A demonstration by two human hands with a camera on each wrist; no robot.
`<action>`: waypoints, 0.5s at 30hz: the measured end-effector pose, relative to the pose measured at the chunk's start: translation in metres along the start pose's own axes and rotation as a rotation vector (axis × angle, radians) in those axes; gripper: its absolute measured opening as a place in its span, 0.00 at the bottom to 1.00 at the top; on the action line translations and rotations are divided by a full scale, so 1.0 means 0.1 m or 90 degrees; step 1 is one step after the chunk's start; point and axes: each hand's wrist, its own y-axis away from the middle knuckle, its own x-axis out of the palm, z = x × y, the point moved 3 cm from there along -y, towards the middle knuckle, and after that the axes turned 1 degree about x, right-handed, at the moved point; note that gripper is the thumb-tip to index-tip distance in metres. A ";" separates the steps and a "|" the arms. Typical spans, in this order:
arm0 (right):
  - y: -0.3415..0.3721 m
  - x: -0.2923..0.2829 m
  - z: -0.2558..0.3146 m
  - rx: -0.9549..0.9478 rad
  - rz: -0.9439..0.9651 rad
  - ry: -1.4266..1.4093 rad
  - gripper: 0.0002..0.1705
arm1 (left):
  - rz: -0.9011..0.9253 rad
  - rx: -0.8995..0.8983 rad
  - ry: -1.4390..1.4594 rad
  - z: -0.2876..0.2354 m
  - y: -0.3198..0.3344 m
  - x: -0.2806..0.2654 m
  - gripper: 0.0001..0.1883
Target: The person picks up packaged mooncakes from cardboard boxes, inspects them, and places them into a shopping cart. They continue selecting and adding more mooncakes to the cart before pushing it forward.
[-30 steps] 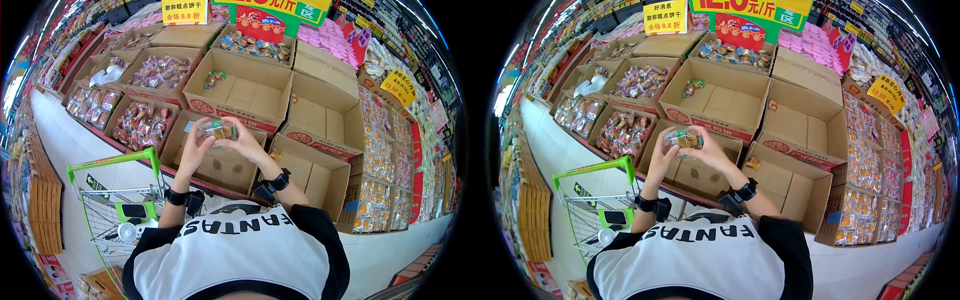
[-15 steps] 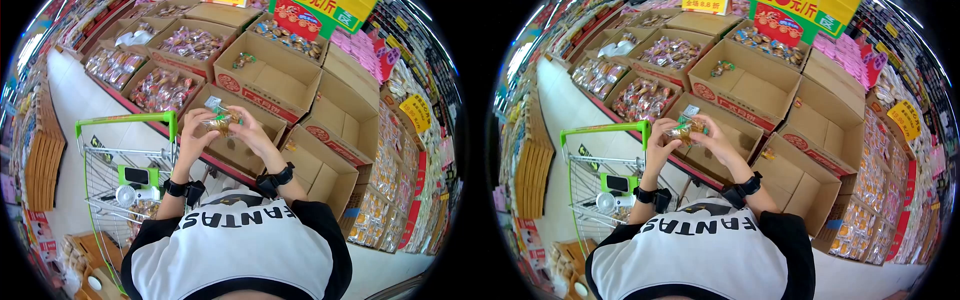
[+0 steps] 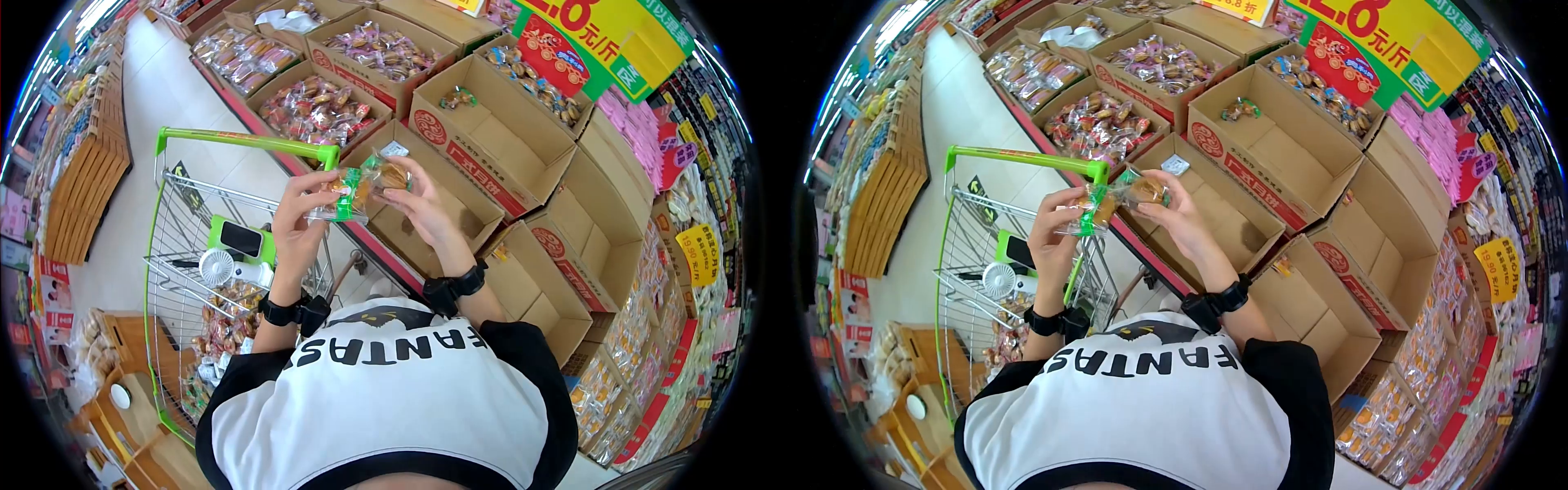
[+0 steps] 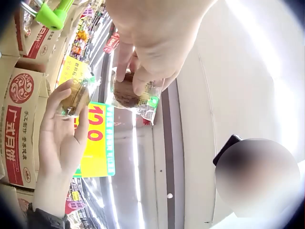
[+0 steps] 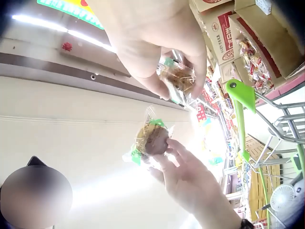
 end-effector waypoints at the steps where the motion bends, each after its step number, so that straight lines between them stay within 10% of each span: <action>1: 0.01 0.02 0.01 -0.005 -0.004 0.036 0.25 | -0.010 0.006 -0.007 -0.05 0.00 -0.01 0.19; 15: 0.25 0.06 0.50 -0.455 -0.032 0.469 0.18 | -0.085 0.084 -0.053 -0.10 0.03 -0.10 0.15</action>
